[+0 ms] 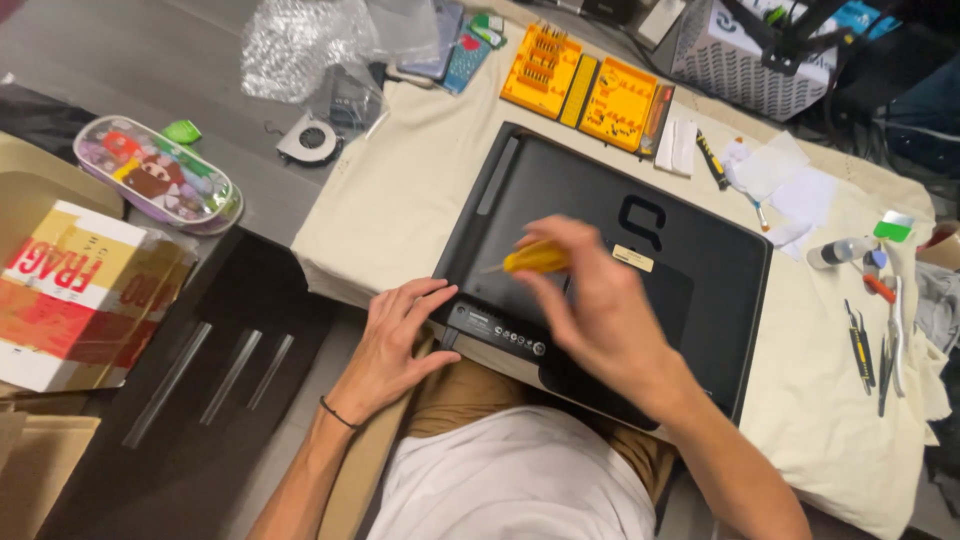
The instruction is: The person reassembles a disassembled electronic device, likely a monitor or TV, by connecting internal cables, installing feet, and securing the back cover with screws. The person uses a screwdriver to fasten the screws.
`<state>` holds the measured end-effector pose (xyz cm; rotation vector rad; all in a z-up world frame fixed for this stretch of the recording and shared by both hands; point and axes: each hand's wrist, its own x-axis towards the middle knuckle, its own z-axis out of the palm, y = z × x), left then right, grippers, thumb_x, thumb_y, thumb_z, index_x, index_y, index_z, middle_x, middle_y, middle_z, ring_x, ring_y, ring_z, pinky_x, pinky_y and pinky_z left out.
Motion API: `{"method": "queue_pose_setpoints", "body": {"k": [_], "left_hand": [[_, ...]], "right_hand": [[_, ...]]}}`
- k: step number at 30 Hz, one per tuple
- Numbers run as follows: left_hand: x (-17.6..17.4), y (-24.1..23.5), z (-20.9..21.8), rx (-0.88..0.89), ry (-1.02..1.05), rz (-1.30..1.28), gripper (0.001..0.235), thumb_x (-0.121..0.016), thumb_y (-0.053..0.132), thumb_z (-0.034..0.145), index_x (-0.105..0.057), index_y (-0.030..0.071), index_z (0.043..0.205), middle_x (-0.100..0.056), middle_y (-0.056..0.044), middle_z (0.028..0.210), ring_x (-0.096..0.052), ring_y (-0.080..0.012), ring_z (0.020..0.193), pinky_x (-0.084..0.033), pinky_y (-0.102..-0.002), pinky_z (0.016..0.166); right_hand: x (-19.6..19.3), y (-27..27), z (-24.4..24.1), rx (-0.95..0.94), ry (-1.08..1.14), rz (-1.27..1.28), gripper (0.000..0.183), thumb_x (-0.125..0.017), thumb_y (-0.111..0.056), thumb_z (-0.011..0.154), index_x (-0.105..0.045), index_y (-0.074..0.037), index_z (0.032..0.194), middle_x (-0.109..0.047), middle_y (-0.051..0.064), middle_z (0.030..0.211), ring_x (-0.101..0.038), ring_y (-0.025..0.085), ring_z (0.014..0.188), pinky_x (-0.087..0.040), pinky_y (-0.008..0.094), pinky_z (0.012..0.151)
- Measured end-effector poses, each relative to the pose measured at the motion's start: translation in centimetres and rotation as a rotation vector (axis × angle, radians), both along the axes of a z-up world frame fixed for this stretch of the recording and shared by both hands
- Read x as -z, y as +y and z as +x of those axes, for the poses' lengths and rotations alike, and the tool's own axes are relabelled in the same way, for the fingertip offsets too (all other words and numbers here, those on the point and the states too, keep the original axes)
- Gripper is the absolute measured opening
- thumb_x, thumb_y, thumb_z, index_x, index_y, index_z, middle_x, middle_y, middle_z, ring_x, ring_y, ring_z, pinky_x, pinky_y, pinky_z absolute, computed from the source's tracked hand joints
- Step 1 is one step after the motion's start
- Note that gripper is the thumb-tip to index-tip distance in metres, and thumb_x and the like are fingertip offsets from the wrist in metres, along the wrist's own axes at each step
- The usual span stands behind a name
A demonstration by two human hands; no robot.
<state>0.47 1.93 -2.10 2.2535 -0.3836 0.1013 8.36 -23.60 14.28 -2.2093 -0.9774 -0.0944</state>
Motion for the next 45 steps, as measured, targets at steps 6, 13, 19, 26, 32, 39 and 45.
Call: {"method": "queue_pose_setpoints", "body": {"k": [6, 13, 19, 26, 32, 39, 45], "left_hand": [[-1.6, -0.7, 0.8, -0.083, 0.031, -0.124, 0.074, -0.097, 0.043, 0.088, -0.068, 0.019, 0.152, -0.065, -0.005, 0.144, -0.058, -0.0307, 0.148, -0.039, -0.053, 0.124], [-3.5, -3.8, 4.8, -0.063, -0.126, -0.110, 0.038, -0.085, 0.031, 0.100, -0.075, 0.015, 0.133, -0.068, -0.004, 0.140, -0.063, -0.0270, 0.142, -0.041, -0.048, 0.120], [-5.4, -6.6, 7.7, 0.000, -0.159, -0.125, 0.028, -0.083, 0.026, 0.102, -0.077, 0.014, 0.126, -0.071, -0.005, 0.133, -0.067, -0.0299, 0.138, -0.043, -0.049, 0.117], [-6.6, -8.7, 8.7, 0.002, -0.160, -0.161, 0.017, -0.079, 0.023, 0.105, -0.078, 0.016, 0.121, -0.075, -0.001, 0.123, -0.070, -0.0253, 0.127, -0.042, -0.045, 0.109], [-8.1, -11.2, 12.6, -0.050, -0.063, -0.341, 0.022, -0.080, 0.022, 0.107, -0.081, 0.020, 0.128, -0.077, 0.003, 0.109, -0.076, -0.0226, 0.111, -0.052, -0.038, 0.096], [-9.1, -14.7, 16.6, 0.019, 0.393, -0.811, 0.044, -0.064, 0.029, 0.112, -0.067, 0.013, 0.153, -0.078, -0.014, 0.142, -0.074, -0.0188, 0.112, -0.054, -0.032, 0.093], [-8.9, -17.1, 16.2, 0.121, 0.628, -1.131, 0.055, -0.047, 0.041, 0.121, -0.070, 0.001, 0.150, -0.084, -0.017, 0.127, -0.073, -0.0119, 0.106, -0.048, -0.017, 0.083]], "right_hand": [[1.5, -9.9, 6.9, 0.458, -0.223, 0.330, 0.043, -0.079, 0.011, 0.116, -0.044, 0.006, 0.141, -0.073, 0.027, 0.131, -0.079, 0.043, 0.117, -0.063, 0.044, 0.101], [7.1, -13.2, 12.7, 0.703, 0.002, 0.348, 0.030, -0.072, -0.001, 0.115, -0.046, -0.007, 0.129, -0.074, 0.019, 0.130, -0.079, 0.029, 0.119, -0.067, 0.033, 0.093], [9.5, -12.6, 17.3, 0.638, 0.065, 0.283, 0.028, -0.075, -0.007, 0.112, -0.049, -0.009, 0.123, -0.075, 0.016, 0.123, -0.078, 0.026, 0.117, -0.068, 0.032, 0.087], [8.1, -11.9, 17.4, 0.611, 0.095, 0.311, 0.030, -0.076, -0.008, 0.112, -0.047, -0.011, 0.123, -0.077, 0.017, 0.127, -0.078, 0.027, 0.123, -0.067, 0.033, 0.090], [6.8, -14.0, 14.8, 0.560, 0.179, 0.539, 0.039, -0.074, 0.006, 0.112, -0.043, -0.004, 0.134, -0.071, 0.027, 0.129, -0.080, 0.038, 0.114, -0.072, 0.041, 0.095], [1.1, -14.4, 8.4, 0.582, 0.335, 0.715, 0.040, -0.070, -0.001, 0.111, -0.037, -0.007, 0.134, -0.071, 0.027, 0.127, -0.080, 0.032, 0.111, -0.073, 0.037, 0.094], [-0.1, -15.7, 5.2, 0.638, 0.374, 0.757, 0.043, -0.071, -0.005, 0.107, -0.040, -0.009, 0.135, -0.071, 0.028, 0.127, -0.080, 0.031, 0.112, -0.073, 0.038, 0.095]]}}
